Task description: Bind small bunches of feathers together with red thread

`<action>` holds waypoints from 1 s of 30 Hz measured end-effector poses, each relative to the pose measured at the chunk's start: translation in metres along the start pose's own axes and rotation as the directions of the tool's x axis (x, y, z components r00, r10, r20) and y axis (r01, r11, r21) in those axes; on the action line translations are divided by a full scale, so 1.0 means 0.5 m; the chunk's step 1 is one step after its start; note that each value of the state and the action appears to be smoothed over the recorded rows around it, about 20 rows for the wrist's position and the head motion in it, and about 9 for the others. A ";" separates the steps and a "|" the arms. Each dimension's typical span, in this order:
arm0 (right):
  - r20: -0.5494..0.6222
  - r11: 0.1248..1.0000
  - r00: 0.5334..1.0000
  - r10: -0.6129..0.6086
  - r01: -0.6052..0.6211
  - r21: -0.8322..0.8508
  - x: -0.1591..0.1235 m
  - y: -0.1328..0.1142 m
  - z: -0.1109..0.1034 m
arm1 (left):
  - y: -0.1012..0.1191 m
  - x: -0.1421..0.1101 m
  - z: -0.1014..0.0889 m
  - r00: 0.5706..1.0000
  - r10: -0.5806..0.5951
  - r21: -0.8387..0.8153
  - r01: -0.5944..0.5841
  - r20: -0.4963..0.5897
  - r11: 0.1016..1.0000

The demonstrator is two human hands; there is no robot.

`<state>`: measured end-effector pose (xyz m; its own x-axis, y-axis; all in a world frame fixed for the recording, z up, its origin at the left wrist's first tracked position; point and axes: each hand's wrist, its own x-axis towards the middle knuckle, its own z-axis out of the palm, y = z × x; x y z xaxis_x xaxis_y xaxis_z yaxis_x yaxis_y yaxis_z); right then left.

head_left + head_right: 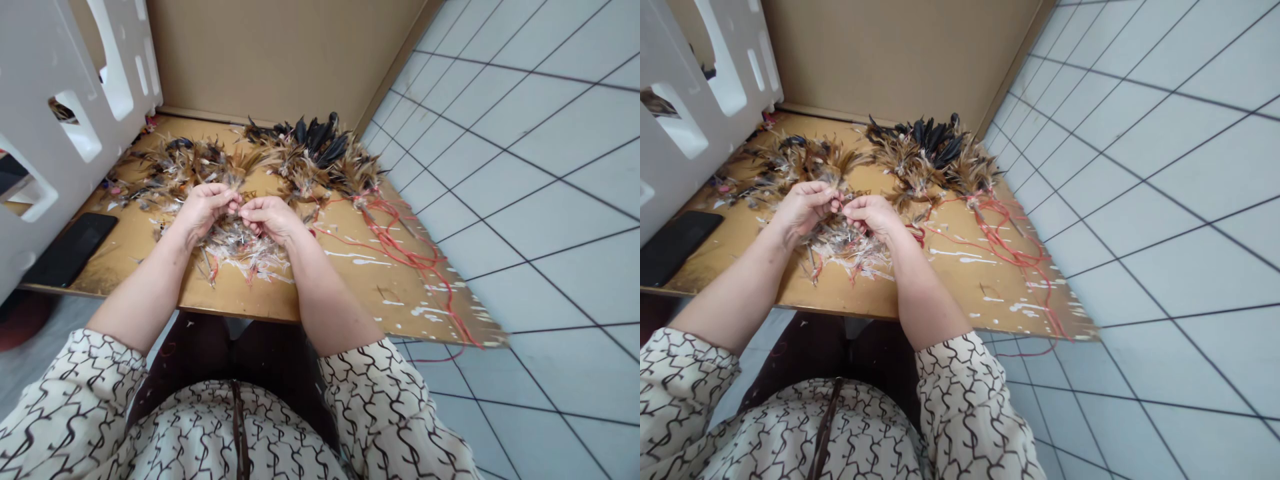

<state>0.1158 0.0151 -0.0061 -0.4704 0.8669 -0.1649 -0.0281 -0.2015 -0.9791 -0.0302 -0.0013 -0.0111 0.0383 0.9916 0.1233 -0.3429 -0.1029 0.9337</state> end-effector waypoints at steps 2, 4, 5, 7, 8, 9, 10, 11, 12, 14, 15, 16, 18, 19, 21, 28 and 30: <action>-0.026 1.000 1.000 0.006 -0.005 0.007 -0.002 -0.004 0.002 | 0.002 0.003 -0.002 0.999 0.006 -0.002 -0.006 -0.050 1.000; -0.088 1.000 0.996 -0.004 0.003 -0.010 -0.002 -0.006 0.004 | 0.003 0.005 -0.002 0.996 0.005 0.001 -0.005 -0.089 1.000; -0.134 0.999 0.991 -0.025 0.020 -0.037 -0.001 -0.006 0.005 | 0.003 0.005 -0.001 0.995 0.002 0.003 -0.002 -0.105 1.000; -0.235 0.988 0.966 -0.112 0.082 -0.135 0.003 -0.004 0.005 | 0.001 0.007 0.001 0.989 0.006 0.022 -0.003 -0.145 1.000; -0.276 0.972 0.946 -0.170 0.115 -0.205 0.007 -0.002 0.004 | 0.000 0.008 0.002 0.985 0.017 0.045 -0.009 -0.173 0.999; -0.304 0.948 0.925 -0.226 0.138 -0.286 0.010 0.000 0.003 | -0.002 0.008 0.003 0.978 0.036 0.076 -0.020 -0.205 0.997; -0.320 0.916 0.907 -0.275 0.147 -0.372 0.014 0.003 0.001 | -0.003 0.009 0.004 0.969 0.064 0.109 -0.038 -0.239 0.993; -0.328 0.877 0.891 -0.315 0.141 -0.459 0.017 0.006 -0.001 | -0.004 0.009 0.005 0.957 0.099 0.142 -0.062 -0.272 0.988; -0.332 0.832 0.878 -0.346 0.124 -0.541 0.019 0.008 -0.002 | -0.004 0.008 0.007 0.946 0.135 0.170 -0.088 -0.295 0.982; -0.326 0.738 0.862 -0.388 0.080 -0.670 0.022 0.010 -0.002 | -0.005 0.006 0.009 0.935 0.193 0.212 -0.132 -0.298 0.968; -0.317 0.697 0.858 -0.404 0.064 -0.714 0.022 0.010 -0.001 | -0.005 0.004 0.011 0.938 0.207 0.230 -0.144 -0.277 0.962; -0.305 0.662 0.858 -0.414 0.054 -0.747 0.021 0.010 0.000 | -0.006 0.003 0.013 0.947 0.209 0.247 -0.148 -0.243 0.958; -0.276 0.615 0.861 -0.427 0.053 -0.787 0.020 0.011 0.004 | -0.008 0.000 0.016 0.967 0.189 0.287 -0.135 -0.170 0.948; -0.262 0.598 0.862 -0.434 0.058 -0.799 0.020 0.011 0.006 | -0.010 -0.001 0.018 0.974 0.174 0.310 -0.122 -0.148 0.943; -0.239 0.567 0.858 -0.454 0.071 -0.820 0.019 0.014 0.010 | -0.014 -0.001 0.021 0.980 0.135 0.355 -0.077 -0.143 0.932; -0.161 0.481 0.835 -0.526 0.136 -0.866 0.018 0.028 0.017 | -0.023 0.001 0.026 0.982 0.046 0.415 0.034 -0.181 0.909; -0.151 0.471 0.835 -0.528 0.140 -0.871 0.015 0.028 0.018 | -0.026 0.001 0.024 0.986 0.058 0.399 0.009 -0.156 0.917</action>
<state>0.1039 0.0146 -0.0201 -0.2445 0.8998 0.3613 0.6894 0.4234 -0.5878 -0.0145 -0.0002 -0.0194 -0.1289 0.9839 0.1234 0.0600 -0.1165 0.9914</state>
